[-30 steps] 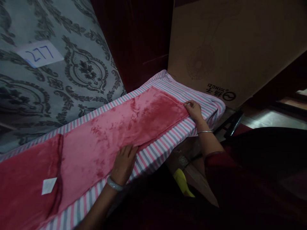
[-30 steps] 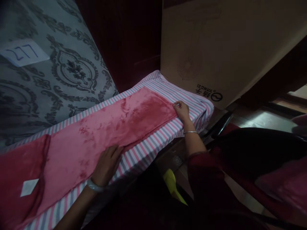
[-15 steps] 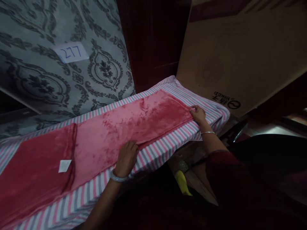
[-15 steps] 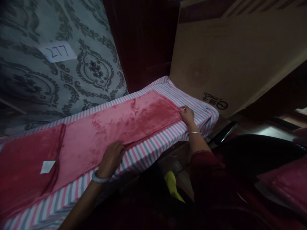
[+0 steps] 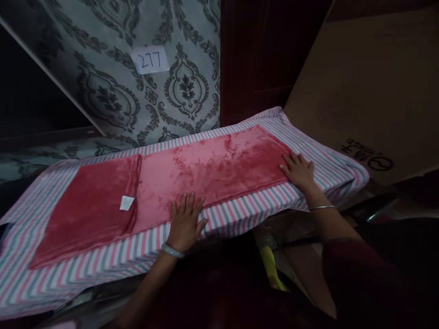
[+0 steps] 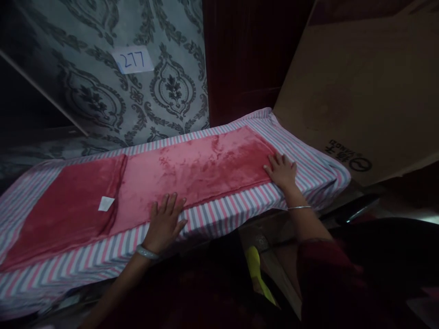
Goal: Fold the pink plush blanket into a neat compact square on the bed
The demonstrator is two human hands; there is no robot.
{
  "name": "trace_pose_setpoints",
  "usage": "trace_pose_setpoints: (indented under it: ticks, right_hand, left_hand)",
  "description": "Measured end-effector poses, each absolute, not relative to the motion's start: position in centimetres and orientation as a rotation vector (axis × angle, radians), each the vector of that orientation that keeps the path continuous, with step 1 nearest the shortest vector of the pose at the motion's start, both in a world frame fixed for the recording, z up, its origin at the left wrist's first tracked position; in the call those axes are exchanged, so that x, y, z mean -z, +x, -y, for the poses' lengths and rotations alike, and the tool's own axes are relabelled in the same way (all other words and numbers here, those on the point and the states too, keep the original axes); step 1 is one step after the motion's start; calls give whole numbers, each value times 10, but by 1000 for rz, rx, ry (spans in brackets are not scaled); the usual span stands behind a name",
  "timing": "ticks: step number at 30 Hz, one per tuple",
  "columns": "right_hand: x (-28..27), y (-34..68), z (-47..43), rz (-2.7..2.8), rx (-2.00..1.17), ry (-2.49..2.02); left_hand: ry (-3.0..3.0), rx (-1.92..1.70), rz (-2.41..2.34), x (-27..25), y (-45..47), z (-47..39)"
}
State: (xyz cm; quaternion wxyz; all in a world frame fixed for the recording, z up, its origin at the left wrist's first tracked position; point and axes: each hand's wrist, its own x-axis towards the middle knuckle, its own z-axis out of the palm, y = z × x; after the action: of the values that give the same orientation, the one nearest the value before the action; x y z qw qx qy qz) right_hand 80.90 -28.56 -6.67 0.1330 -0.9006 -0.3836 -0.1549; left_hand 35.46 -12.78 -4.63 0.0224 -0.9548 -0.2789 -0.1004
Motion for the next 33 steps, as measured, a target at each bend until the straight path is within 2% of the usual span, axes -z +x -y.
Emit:
trace_pose_setpoints:
  ticks: [8, 15, 21, 26, 30, 33]
  right_hand:
    - [67, 818, 283, 1104, 150, -2791]
    - [37, 768, 225, 1220, 278, -2642]
    - [43, 734, 182, 1376, 50, -2619]
    - [46, 730, 183, 1353, 6, -2625]
    - [41, 733, 185, 1344, -25, -2614]
    - [34, 732, 183, 1315, -84, -2598]
  left_hand:
    - [-2934, 416, 843, 52, 353, 127]
    - [-2919, 505, 823, 58, 352, 126]
    - [-2923, 512, 836, 57, 353, 124]
    - [-2919, 509, 836, 58, 352, 123]
    - [-3095, 354, 727, 49, 346, 96]
    - [-3242, 346, 560, 22, 347, 48]
